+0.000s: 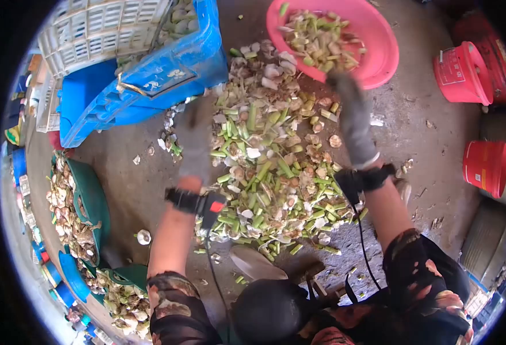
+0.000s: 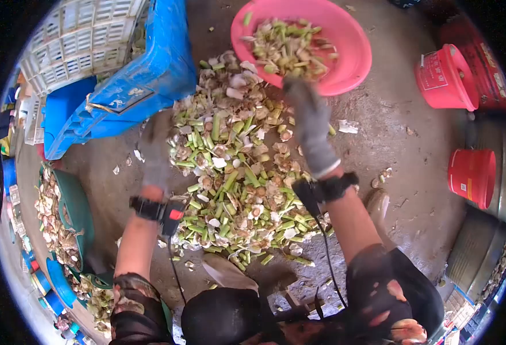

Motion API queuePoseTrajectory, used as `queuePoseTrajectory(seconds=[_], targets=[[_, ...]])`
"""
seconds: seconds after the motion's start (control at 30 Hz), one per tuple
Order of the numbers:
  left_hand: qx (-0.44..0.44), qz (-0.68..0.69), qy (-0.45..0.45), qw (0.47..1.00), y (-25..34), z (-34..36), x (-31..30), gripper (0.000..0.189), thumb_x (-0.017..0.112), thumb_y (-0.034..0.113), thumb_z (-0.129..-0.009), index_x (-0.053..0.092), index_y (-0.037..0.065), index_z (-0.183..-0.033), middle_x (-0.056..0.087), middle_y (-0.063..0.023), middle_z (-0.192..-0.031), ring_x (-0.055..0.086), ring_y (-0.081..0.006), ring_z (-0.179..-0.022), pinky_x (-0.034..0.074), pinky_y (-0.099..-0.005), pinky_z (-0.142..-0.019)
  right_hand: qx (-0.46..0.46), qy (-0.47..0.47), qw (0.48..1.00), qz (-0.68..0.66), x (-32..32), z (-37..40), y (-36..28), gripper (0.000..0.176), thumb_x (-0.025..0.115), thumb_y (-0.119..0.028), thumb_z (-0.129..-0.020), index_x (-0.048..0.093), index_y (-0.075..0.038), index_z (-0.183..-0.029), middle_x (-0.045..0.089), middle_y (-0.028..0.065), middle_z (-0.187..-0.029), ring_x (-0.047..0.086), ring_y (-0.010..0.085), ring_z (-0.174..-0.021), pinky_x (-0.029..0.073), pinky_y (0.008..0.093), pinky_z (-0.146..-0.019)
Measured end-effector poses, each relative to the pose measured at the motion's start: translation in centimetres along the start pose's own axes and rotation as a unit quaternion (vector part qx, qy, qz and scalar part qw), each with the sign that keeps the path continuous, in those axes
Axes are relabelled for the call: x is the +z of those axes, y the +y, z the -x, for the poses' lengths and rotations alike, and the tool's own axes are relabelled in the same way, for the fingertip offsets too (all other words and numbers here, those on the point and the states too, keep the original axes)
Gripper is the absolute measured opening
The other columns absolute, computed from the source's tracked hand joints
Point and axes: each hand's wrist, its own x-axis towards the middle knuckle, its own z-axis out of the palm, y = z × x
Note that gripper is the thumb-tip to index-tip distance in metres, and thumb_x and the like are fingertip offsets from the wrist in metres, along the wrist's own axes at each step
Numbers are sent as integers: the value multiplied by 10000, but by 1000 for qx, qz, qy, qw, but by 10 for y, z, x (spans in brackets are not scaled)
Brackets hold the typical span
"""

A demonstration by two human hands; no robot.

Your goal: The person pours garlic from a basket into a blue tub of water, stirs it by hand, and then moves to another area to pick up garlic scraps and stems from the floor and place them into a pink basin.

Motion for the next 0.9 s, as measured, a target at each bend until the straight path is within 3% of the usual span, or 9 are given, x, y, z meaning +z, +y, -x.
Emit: queuePoseTrajectory(seconds=[0.17,0.2,0.3,0.4,0.47,0.57,0.6,0.77,0.9], targets=[[-58,-93,288,951,-138,4,-107,366,532,250,-877,540,-5,-1139,571,-111,-1123,555,-178,-965,457,-295,-828,-32,-123,951,283,14,3,64,444,525,-386,-835,547,-62,-1138,553,182,-1124,496,375,-1054,378,413,-920],[-119,88,282,948,-158,0,-112,401,519,262,-881,506,-10,-1175,534,-124,-1186,522,-228,-1053,410,-311,-908,-47,-69,933,350,19,-8,92,484,521,-423,-814,530,-87,-1163,548,184,-1135,485,378,-1064,369,409,-929],[-171,121,152,966,-128,1,-59,475,467,322,-900,420,61,-1294,420,-60,-1313,436,-226,-1163,361,-333,-970,-57,-61,942,325,62,-23,121,479,526,-413,-808,517,-110,-1180,555,183,-1119,496,365,-1052,375,411,-918],[100,-250,110,957,-151,2,-15,403,477,303,-883,511,39,-1185,493,-157,-1220,449,-305,-1140,311,-357,-1004,-4,-108,955,275,110,-1,102,459,538,-399,-809,520,-130,-1180,574,176,-1099,517,349,-1032,391,386,-911],[-112,-90,78,986,-64,1,14,395,472,303,-883,520,39,-1173,495,-159,-1198,466,-292,-1118,329,-364,-994,53,-103,975,191,140,27,86,359,539,-275,-838,540,-74,-1136,604,140,-1019,558,241,-929,428,333,-824],[-102,-264,-177,943,-208,63,-2,393,418,216,-906,409,59,-1266,475,-135,-1212,475,-283,-1100,378,-319,-951,165,-99,978,85,150,65,86,377,583,-238,-827,541,-38,-1144,606,144,-1045,573,241,-948,428,319,-840],[-75,-339,-237,907,-139,71,3,389,418,185,-906,397,61,-1274,482,-135,-1201,479,-276,-1094,380,-326,-950,209,-97,972,53,150,77,88,413,605,-251,-814,536,-34,-1159,599,155,-1077,570,269,-984,419,325,-869],[-190,-5,-215,958,-158,130,14,393,423,224,-923,381,89,-1290,472,-117,-1234,481,-252,-1102,385,-352,-956,321,-35,921,-220,130,108,55,454,582,-176,-842,463,62,-1211,562,99,-1144,526,163,-1044,402,277,-903],[-382,383,-125,832,-56,106,49,353,361,235,-946,413,94,-1265,489,-105,-1226,489,-242,-1109,404,-396,-955,286,-11,896,-339,94,102,68,484,547,-192,-863,413,82,-1238,533,125,-1187,527,199,-1066,395,281,-937]])
